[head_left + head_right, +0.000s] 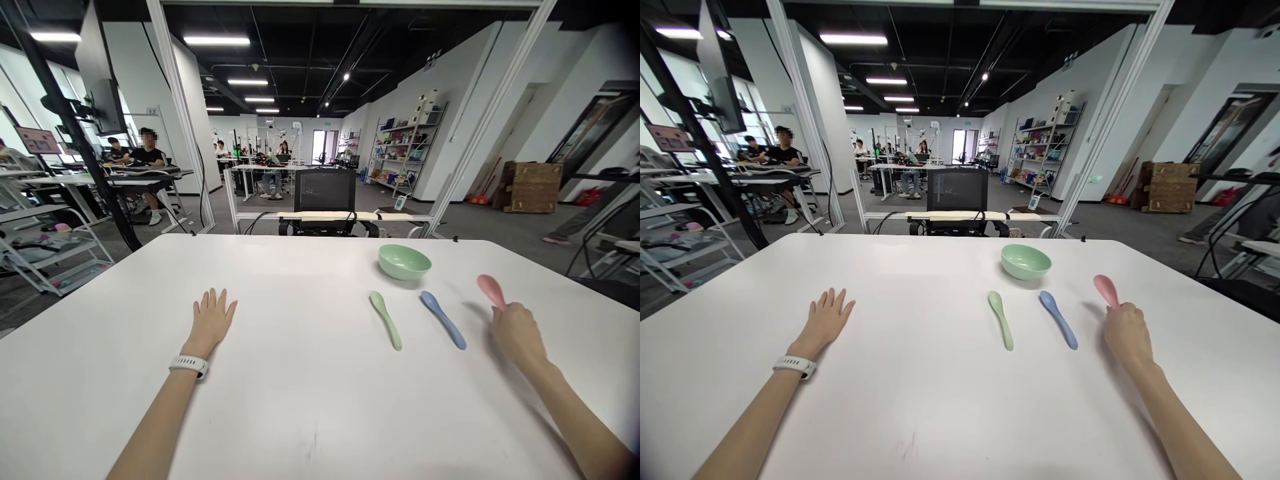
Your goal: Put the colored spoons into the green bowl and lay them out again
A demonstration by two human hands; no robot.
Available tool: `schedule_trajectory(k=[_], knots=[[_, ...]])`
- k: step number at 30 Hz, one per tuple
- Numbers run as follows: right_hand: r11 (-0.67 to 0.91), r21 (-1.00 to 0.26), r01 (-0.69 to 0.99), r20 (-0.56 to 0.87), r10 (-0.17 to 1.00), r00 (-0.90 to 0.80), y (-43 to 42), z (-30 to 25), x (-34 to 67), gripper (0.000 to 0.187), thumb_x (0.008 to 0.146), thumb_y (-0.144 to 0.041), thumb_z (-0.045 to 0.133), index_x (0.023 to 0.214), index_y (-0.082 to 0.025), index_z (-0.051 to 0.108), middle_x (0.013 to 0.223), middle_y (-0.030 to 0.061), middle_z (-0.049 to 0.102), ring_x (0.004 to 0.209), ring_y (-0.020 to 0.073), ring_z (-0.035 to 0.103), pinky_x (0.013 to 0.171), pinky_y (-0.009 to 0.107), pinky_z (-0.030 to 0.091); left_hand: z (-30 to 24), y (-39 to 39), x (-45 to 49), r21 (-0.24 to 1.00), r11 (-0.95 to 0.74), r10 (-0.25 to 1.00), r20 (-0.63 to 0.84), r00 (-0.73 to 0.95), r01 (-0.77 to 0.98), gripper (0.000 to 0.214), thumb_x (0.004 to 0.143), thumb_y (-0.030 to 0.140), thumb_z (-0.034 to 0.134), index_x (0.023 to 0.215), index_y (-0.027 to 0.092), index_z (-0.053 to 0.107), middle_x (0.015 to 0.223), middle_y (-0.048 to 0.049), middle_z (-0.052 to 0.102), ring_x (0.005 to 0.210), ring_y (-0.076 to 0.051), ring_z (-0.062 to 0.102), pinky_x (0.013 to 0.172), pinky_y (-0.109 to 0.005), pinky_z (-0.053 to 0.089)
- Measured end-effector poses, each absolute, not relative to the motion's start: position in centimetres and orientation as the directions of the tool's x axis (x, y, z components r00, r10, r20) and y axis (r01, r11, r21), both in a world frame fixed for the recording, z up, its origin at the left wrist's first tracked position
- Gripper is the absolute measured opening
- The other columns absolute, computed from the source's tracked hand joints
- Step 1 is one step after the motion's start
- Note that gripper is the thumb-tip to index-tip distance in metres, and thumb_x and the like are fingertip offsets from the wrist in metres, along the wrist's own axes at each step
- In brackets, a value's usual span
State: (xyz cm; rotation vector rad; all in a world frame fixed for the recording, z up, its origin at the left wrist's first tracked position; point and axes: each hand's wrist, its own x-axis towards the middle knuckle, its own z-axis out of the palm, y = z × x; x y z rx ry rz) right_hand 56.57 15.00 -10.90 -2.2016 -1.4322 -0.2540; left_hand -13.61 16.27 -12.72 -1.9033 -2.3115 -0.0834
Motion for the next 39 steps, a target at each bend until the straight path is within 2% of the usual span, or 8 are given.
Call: schedule_trajectory(k=[3,7,10,14,20,24,31,39], knots=[[-0.365,-0.461,0.809,0.295,0.796,0.528,14.4,-9.1,51.6,0.047,0.110,-0.041,0.031,0.123,-0.015,0.068,0.088,0.0247,0.074,0.083,0.0421,0.074,0.079,0.052,0.055,-12.8,16.3,-13.6,-0.031,0.195,0.969,0.158,-0.188,0.980,0.074,0.117,0.046,0.033,0.178,0.007,0.050,0.186,-0.0317,0.045,0.176,-0.045,0.044,0.139,-0.069,0.042],[-0.195,-0.555,0.809,0.195,0.915,0.354,13.4,-8.1,42.7,0.034,0.104,-0.060,0.052,0.105,-0.027,0.059,0.081,0.0092,0.069,0.075,0.0321,0.069,0.073,0.040,0.048,-12.8,16.3,-13.6,-0.012,0.206,0.968,0.150,-0.202,0.979,0.074,0.117,0.044,0.032,0.178,0.007,0.049,0.186,-0.0327,0.043,0.177,-0.046,0.043,0.139,-0.070,0.042],[-0.142,-0.594,0.792,0.108,0.961,0.253,12.7,-8.3,37.5,0.043,0.099,-0.071,0.062,0.101,-0.028,0.057,0.079,0.0060,0.068,0.072,0.0288,0.066,0.068,0.036,0.043,-12.6,16.3,-13.5,-0.013,0.201,0.970,0.144,-0.197,0.980,0.074,0.117,0.045,0.032,0.179,0.007,0.049,0.187,-0.0327,0.042,0.176,-0.046,0.043,0.138,-0.070,0.042],[-0.127,-0.606,0.785,0.036,0.982,0.186,12.4,-8.6,34.9,0.026,0.099,-0.052,0.063,0.093,-0.029,0.056,0.080,0.0067,0.070,0.072,0.0256,0.066,0.064,0.034,0.037,-12.2,16.2,-13.4,-0.016,0.199,0.972,0.127,-0.196,0.980,0.074,0.117,0.042,0.035,0.179,0.006,0.047,0.187,-0.0330,0.041,0.177,-0.046,0.042,0.139,-0.070,0.041],[-0.157,-0.625,0.765,0.144,0.940,0.310,13.2,-7.4,39.8,0.018,0.090,-0.043,0.065,0.081,-0.028,0.061,0.070,0.0031,0.065,0.064,0.0226,0.059,0.064,0.034,0.036,-12.1,16.3,-13.4,-0.002,0.214,0.971,0.111,-0.212,0.977,0.073,0.117,0.042,0.036,0.180,0.007,0.045,0.189,-0.0312,0.040,0.178,-0.044,0.040,0.140,-0.068,0.040],[-0.233,-0.624,0.746,0.249,0.845,0.473,13.8,-5.7,46.4,0.014,0.087,-0.040,0.068,0.081,-0.028,0.066,0.068,0.0063,0.068,0.066,0.0256,0.060,0.069,0.037,0.041,-12.1,16.4,-13.3,0.005,0.224,0.969,0.110,-0.223,0.975,0.074,0.117,0.042,0.032,0.181,0.007,0.045,0.189,-0.0310,0.040,0.178,-0.044,0.040,0.141,-0.069,0.039],[-0.514,-0.539,0.667,0.197,0.694,0.693,13.7,-6.1,54.5,0.018,0.094,-0.032,0.063,0.084,-0.025,0.076,0.095,0.0252,0.080,0.084,0.0348,0.069,0.074,0.045,0.043,-12.0,16.3,-13.3,0.019,0.221,0.971,0.091,-0.222,0.975,0.078,0.115,0.043,0.029,0.181,0.004,0.041,0.190,-0.0320,0.037,0.180,-0.045,0.036,0.142,-0.070,0.036],[-0.630,-0.352,0.693,0.138,0.697,0.703,13.7,-8.7,56.7,0.038,0.101,-0.029,0.056,0.114,-0.017,0.090,0.114,0.0284,0.084,0.099,0.0389,0.075,0.079,0.045,0.046,-12.6,16.8,-13.9,0.028,0.218,0.967,0.127,-0.220,0.976,0.080,0.113,0.046,0.026,0.179,0.005,0.048,0.188,-0.0322,0.041,0.177,-0.046,0.041,0.140,-0.071,0.038]])
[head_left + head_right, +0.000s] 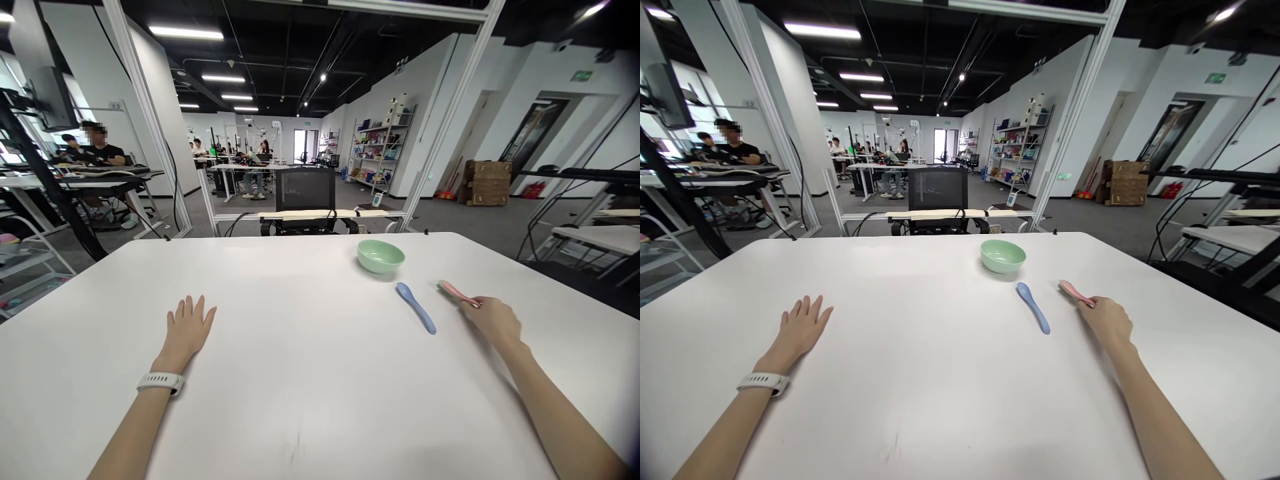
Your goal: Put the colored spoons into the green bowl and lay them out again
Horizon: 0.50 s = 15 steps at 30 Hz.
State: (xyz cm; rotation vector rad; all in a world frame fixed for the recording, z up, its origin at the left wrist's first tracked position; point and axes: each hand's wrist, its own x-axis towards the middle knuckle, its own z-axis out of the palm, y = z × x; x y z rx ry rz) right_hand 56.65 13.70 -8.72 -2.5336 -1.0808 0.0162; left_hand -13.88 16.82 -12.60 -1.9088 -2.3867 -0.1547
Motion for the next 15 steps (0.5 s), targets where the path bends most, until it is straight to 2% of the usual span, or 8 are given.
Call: schedule_trajectory(k=[8,12,15], knots=[[-0.674,-0.315,0.669,0.110,0.674,0.731,13.93,-8.60,56.04,0.045,0.107,-0.031,0.053,0.124,-0.012,0.089,0.119,0.0281,0.084,0.106,0.0388,0.075,0.084,0.045,0.048,-13.03,17.00,-14.15,0.031,0.211,0.967,0.137,-0.213,0.977,0.080,0.112,0.045,0.027,0.179,0.005,0.048,0.188,-0.0313,0.043,0.177,-0.046,0.041,0.139,-0.071,0.039],[-0.651,-0.373,0.661,0.131,0.669,0.732,13.60,-8.52,55.98,0.041,0.106,-0.032,0.054,0.122,-0.015,0.088,0.116,0.0276,0.083,0.104,0.0392,0.075,0.083,0.046,0.047,-13.36,17.03,-14.15,0.046,0.201,0.961,0.182,-0.206,0.978,0.081,0.111,0.044,0.027,0.176,0.004,0.052,0.186,-0.0324,0.046,0.175,-0.047,0.045,0.137,-0.073,0.040],[-0.584,-0.448,0.677,0.191,0.677,0.711,13.22,-8.08,55.81,0.042,0.104,-0.035,0.060,0.133,-0.014,0.082,0.118,0.0297,0.082,0.106,0.0415,0.072,0.086,0.048,0.046,-13.47,17.01,-14.08,0.062,0.202,0.959,0.190,-0.210,0.977,0.083,0.111,0.047,0.024,0.176,0.004,0.052,0.186,-0.0324,0.046,0.175,-0.047,0.044,0.137,-0.074,0.039]])
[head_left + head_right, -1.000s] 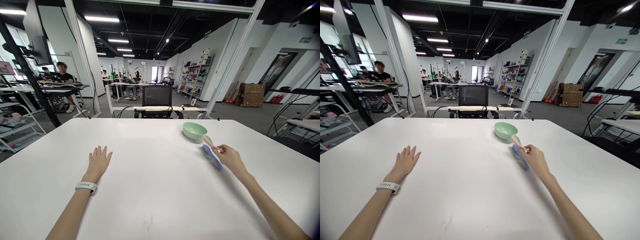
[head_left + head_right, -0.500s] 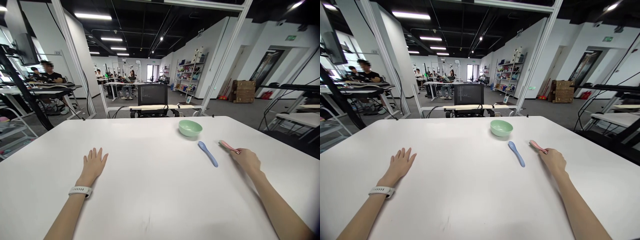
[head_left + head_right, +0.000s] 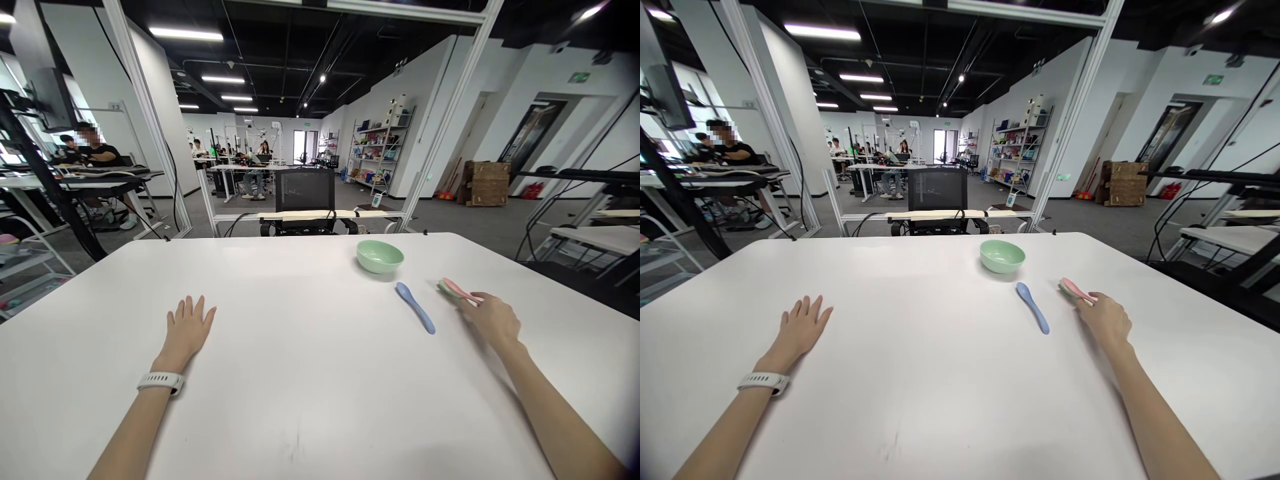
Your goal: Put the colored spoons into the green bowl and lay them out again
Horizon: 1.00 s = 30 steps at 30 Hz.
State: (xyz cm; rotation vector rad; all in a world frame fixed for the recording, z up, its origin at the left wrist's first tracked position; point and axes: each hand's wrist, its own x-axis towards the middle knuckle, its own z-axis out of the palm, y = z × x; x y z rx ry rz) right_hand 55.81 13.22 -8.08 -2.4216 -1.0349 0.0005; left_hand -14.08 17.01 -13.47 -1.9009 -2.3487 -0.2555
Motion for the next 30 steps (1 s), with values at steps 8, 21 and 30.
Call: schedule_trajectory(k=[8,21,30], knots=[[-0.185,-0.624,0.759,0.352,0.801,0.485,14.3,-6.8,48.1,0.027,0.103,-0.036,0.050,0.110,-0.017,0.067,0.108,0.0240,0.076,0.095,0.0329,0.070,0.088,0.043,0.050,-13.7,17.1,-14.2,0.069,0.207,0.955,0.203,-0.217,0.976,0.081,0.111,0.048,0.027,0.176,0.006,0.053,0.186,-0.0318,0.047,0.175,-0.046,0.045,0.138,-0.070,0.039],[-0.101,-0.566,0.818,0.142,0.966,0.217,13.6,-9.4,34.5,0.027,0.108,-0.043,0.058,0.087,-0.031,0.045,0.082,0.0091,0.069,0.077,0.0261,0.065,0.069,0.035,0.043,-13.4,17.1,-14.0,0.087,0.229,0.956,0.169,-0.241,0.969,0.082,0.113,0.049,0.024,0.178,0.006,0.050,0.188,-0.0314,0.043,0.177,-0.045,0.042,0.140,-0.070,0.036],[-0.134,-0.652,0.746,0.067,0.970,0.232,12.4,-8.7,33.9,0.037,0.113,-0.058,0.053,0.089,-0.030,0.053,0.095,0.0146,0.079,0.085,0.0290,0.073,0.074,0.036,0.051,-13.3,17.0,-13.8,0.079,0.220,0.955,0.184,-0.231,0.972,0.083,0.113,0.050,0.024,0.175,0.005,0.053,0.187,-0.0341,0.043,0.176,-0.047,0.042,0.139,-0.070,0.037]])
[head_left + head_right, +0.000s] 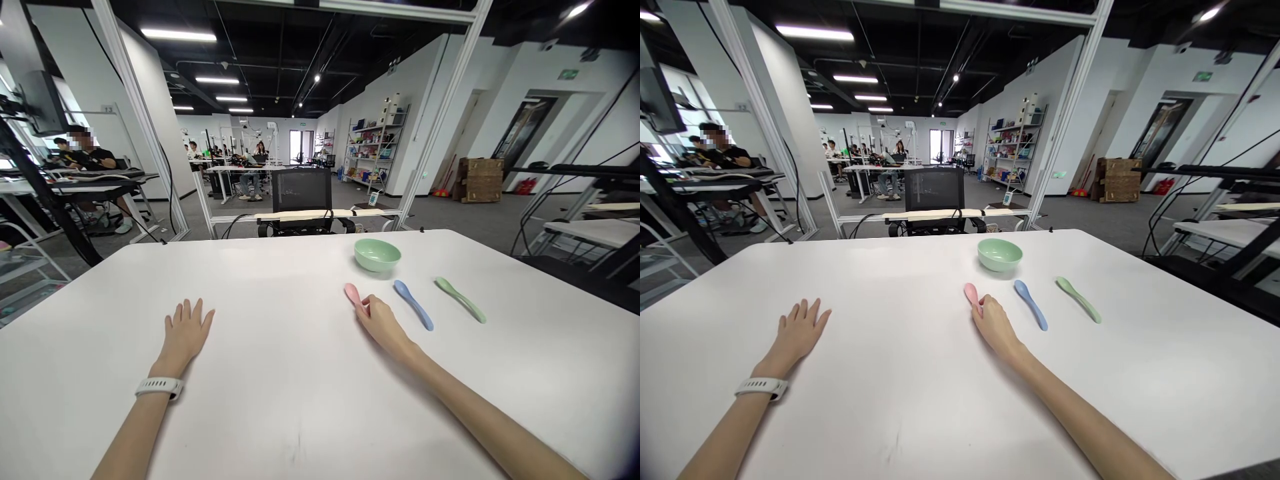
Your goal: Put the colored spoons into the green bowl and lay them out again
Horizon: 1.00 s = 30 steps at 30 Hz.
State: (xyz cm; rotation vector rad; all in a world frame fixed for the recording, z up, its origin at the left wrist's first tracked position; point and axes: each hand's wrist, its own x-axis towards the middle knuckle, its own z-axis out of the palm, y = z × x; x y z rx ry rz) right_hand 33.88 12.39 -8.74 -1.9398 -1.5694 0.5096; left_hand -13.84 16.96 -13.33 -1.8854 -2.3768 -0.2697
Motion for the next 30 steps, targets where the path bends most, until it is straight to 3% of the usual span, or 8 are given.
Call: schedule_trajectory(k=[6,12,16,20,23,26,30], knots=[[-0.131,-0.606,0.784,0.082,0.971,0.226,12.7,-8.8,33.6,0.027,0.112,-0.036,0.058,0.087,-0.029,0.052,0.097,0.0133,0.080,0.086,0.0267,0.073,0.075,0.034,0.047,-13.3,17.0,-13.9,0.090,0.210,0.953,0.203,-0.224,0.974,0.082,0.110,0.047,0.026,0.174,0.004,0.055,0.184,-0.0333,0.048,0.174,-0.048,0.046,0.137,-0.073,0.040],[-0.135,-0.601,0.788,0.087,0.969,0.232,12.7,-8.7,33.8,0.034,0.115,-0.046,0.054,0.085,-0.029,0.052,0.095,0.0134,0.078,0.081,0.0256,0.070,0.072,0.034,0.046,-13.4,17.0,-13.9,0.084,0.202,0.954,0.210,-0.216,0.976,0.082,0.110,0.046,0.026,0.174,0.004,0.055,0.184,-0.0334,0.047,0.174,-0.048,0.046,0.136,-0.073,0.040],[-0.142,-0.620,0.772,0.078,0.968,0.240,12.5,-8.9,34.0,0.038,0.115,-0.056,0.055,0.090,-0.028,0.058,0.095,0.0138,0.079,0.084,0.0279,0.073,0.075,0.035,0.048,-13.5,17.1,-13.9,0.097,0.214,0.950,0.211,-0.230,0.972,0.082,0.110,0.048,0.028,0.175,0.006,0.055,0.184,-0.0320,0.048,0.174,-0.047,0.046,0.137,-0.072,0.041],[-0.139,-0.603,0.785,0.089,0.967,0.239,12.5,-9.3,34.2,0.033,0.111,-0.056,0.061,0.101,-0.025,0.067,0.097,0.0145,0.080,0.087,0.0305,0.076,0.076,0.036,0.050,-13.5,17.1,-14.0,0.097,0.228,0.951,0.189,-0.243,0.969,0.082,0.112,0.051,0.027,0.176,0.008,0.053,0.186,-0.0302,0.047,0.176,-0.044,0.043,0.139,-0.069,0.038],[-0.123,-0.576,0.808,0.155,0.954,0.256,13.6,-9.2,35.6,0.040,0.110,-0.058,0.061,0.115,-0.020,0.072,0.101,0.0166,0.081,0.091,0.0319,0.077,0.081,0.038,0.053,-13.3,17.0,-14.0,0.084,0.221,0.957,0.173,-0.232,0.972,0.083,0.113,0.053,0.026,0.177,0.007,0.052,0.187,-0.0317,0.045,0.177,-0.045,0.042,0.139,-0.069,0.038],[-0.057,-0.536,0.842,0.312,0.913,0.261,15.5,-8.1,39.3,0.041,0.110,-0.051,0.055,0.124,-0.016,0.074,0.111,0.0193,0.080,0.101,0.0330,0.076,0.093,0.041,0.056,-13.1,17.0,-14.0,0.057,0.216,0.963,0.150,-0.222,0.975,0.083,0.113,0.051,0.026,0.178,0.004,0.049,0.188,-0.0325,0.042,0.177,-0.047,0.041,0.140,-0.069,0.036],[0.074,-0.482,0.873,0.498,0.843,0.204,17.4,-7.2,46.4,0.036,0.105,-0.039,0.049,0.120,-0.020,0.076,0.122,0.0210,0.080,0.117,0.0347,0.074,0.111,0.050,0.056,-13.3,17.0,-14.1,0.056,0.209,0.962,0.169,-0.215,0.976,0.082,0.113,0.049,0.026,0.177,0.004,0.050,0.187,-0.0332,0.044,0.176,-0.048,0.043,0.138,-0.072,0.039]])
